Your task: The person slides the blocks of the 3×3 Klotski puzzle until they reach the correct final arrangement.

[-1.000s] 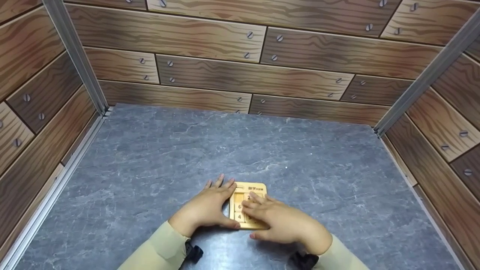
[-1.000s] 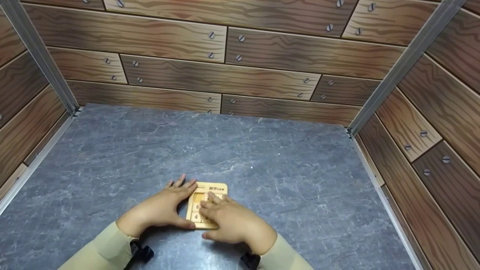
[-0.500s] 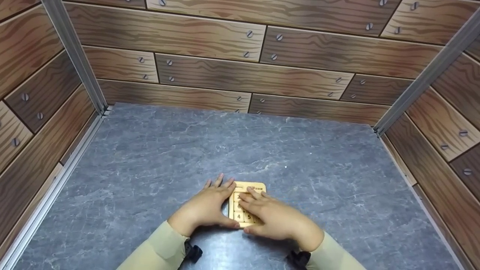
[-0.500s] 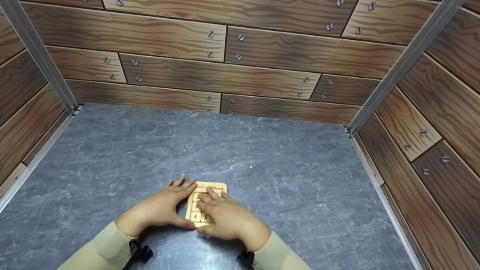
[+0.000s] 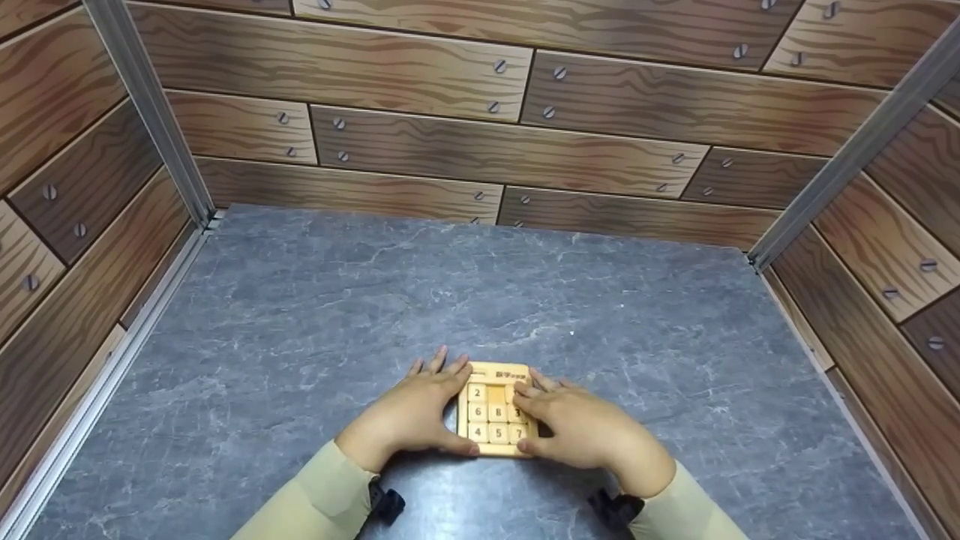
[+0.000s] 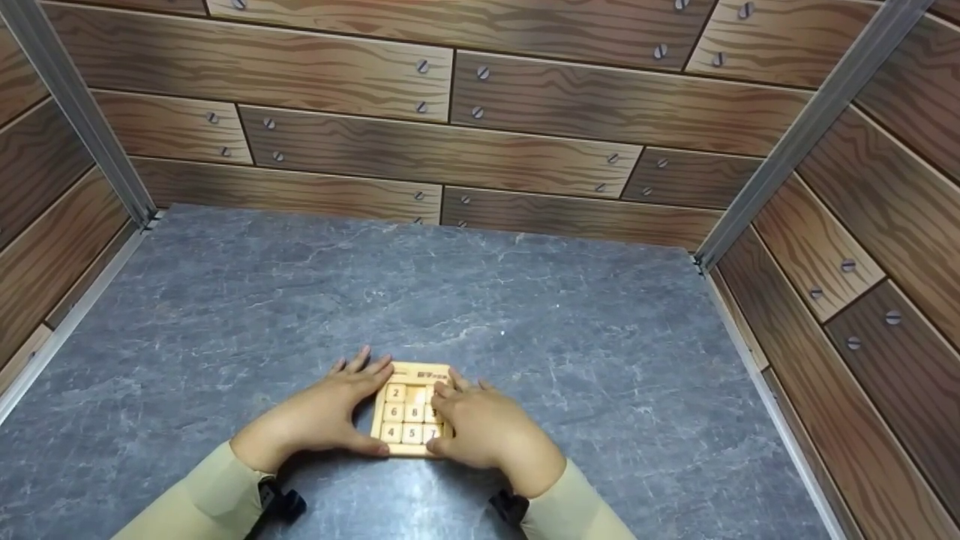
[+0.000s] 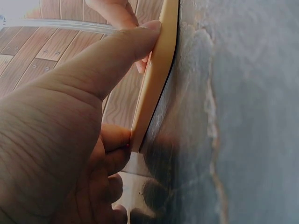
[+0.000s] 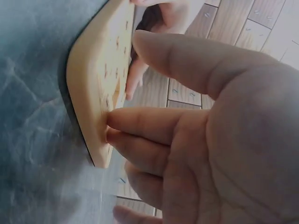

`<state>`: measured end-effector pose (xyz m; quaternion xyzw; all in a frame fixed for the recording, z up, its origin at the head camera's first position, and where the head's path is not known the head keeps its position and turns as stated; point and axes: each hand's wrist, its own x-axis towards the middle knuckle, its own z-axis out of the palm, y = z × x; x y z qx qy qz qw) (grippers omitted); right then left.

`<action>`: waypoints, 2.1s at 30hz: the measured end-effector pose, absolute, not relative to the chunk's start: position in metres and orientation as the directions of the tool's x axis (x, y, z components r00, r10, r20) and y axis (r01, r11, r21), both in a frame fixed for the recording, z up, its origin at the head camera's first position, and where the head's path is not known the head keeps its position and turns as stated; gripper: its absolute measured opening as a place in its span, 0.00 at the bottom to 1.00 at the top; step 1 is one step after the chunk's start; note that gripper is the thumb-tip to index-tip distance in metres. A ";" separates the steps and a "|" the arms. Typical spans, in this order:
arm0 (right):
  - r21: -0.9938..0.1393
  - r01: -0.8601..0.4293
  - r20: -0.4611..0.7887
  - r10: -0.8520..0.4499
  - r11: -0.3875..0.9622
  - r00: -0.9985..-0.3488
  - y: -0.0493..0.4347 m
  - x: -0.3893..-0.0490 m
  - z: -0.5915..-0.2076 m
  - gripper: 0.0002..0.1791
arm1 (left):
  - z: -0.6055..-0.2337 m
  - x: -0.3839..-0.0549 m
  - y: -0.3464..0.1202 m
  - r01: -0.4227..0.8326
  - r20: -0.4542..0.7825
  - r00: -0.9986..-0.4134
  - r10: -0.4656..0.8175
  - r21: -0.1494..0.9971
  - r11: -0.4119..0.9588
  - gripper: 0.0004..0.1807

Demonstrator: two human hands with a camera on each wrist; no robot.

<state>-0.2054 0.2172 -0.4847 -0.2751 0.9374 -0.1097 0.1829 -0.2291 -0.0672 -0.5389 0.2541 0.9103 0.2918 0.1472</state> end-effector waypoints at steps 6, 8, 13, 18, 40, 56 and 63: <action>-0.361 -0.534 -0.231 -0.628 0.765 -0.743 0.208 -0.207 -0.500 0.47 | -0.540 -0.228 -0.068 0.379 -0.120 -0.828 0.548 0.601 0.703 0.73; -0.380 -0.534 -0.232 -0.637 0.755 -0.735 0.209 -0.207 -0.501 0.47 | -0.539 -0.227 -0.068 0.376 -0.122 -0.828 0.547 0.603 0.704 0.73; -0.391 -0.537 -0.235 -0.645 0.748 -0.727 0.216 -0.205 -0.495 0.45 | -0.536 -0.229 -0.068 0.373 -0.122 -0.831 0.542 0.601 0.707 0.73; -0.355 -0.538 -0.252 -0.632 0.765 -0.733 0.224 -0.194 -0.489 0.42 | -0.536 -0.230 -0.067 0.375 -0.121 -0.832 0.541 0.596 0.710 0.74; -0.321 -0.588 -0.201 -0.660 0.742 -0.724 0.227 -0.197 -0.504 0.46 | -0.539 -0.228 -0.067 0.372 -0.133 -0.828 0.546 0.599 0.709 0.73; -0.274 -0.578 -0.259 -0.638 0.768 -0.725 0.223 -0.182 -0.482 0.41 | -0.540 -0.229 -0.069 0.378 -0.117 -0.826 0.552 0.611 0.695 0.73; -0.214 -0.675 -0.238 -0.708 0.706 -0.665 0.210 -0.165 -0.482 0.42 | -0.539 -0.228 -0.068 0.379 -0.115 -0.826 0.552 0.612 0.694 0.73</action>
